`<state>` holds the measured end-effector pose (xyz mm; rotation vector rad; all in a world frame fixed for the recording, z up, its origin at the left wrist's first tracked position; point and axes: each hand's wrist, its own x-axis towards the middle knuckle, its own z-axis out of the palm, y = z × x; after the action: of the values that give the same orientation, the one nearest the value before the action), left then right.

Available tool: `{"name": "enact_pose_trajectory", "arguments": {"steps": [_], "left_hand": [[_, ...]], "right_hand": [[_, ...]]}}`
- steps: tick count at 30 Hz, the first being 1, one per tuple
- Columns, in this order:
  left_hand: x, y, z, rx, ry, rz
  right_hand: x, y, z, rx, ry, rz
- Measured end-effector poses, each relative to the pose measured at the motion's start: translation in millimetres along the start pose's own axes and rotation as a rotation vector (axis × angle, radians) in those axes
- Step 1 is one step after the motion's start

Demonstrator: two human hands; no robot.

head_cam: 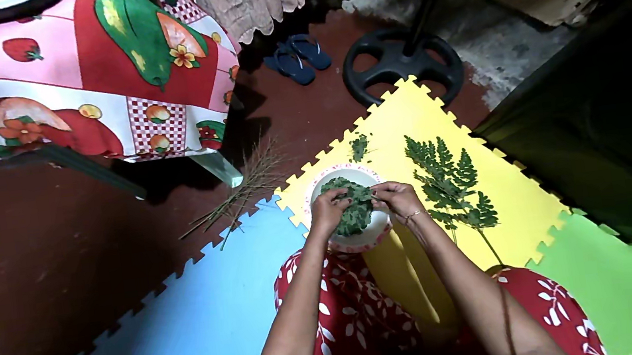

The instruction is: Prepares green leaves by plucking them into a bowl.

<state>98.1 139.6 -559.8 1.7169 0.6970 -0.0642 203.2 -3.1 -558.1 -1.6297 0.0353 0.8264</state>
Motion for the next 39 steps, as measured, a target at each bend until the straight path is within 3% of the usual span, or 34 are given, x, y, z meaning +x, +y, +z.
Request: {"name": "enact_pose_trajectory", "arguments": {"steps": [4,8,21,24,29,39], "left_hand": [[-0.5,5.5,17.1,-0.144,-0.049,0.009],[-4.1,12.2,26.2,-0.249,0.096,-0.003],[-4.6,10.4,14.4,-0.488,0.196,-0.083],[-0.9,-1.6,4.6,-0.433,0.206,-0.079],[0.3,0.7,3.6,-0.158,-0.030,-0.061],[-4.4,12.5,18.8,-0.438,0.168,-0.040]], "right_hand": [[0.8,5.5,8.7,0.002,-0.039,-0.015],[-2.1,3.7,13.9,0.000,-0.073,-0.021],[-0.6,-2.1,13.2,0.032,-0.057,-0.036],[1.4,-4.0,4.8,0.049,0.002,-0.014],[1.9,-3.5,10.5,0.050,-0.012,-0.012],[-2.3,-6.2,15.2,0.035,-0.046,-0.025]]}}
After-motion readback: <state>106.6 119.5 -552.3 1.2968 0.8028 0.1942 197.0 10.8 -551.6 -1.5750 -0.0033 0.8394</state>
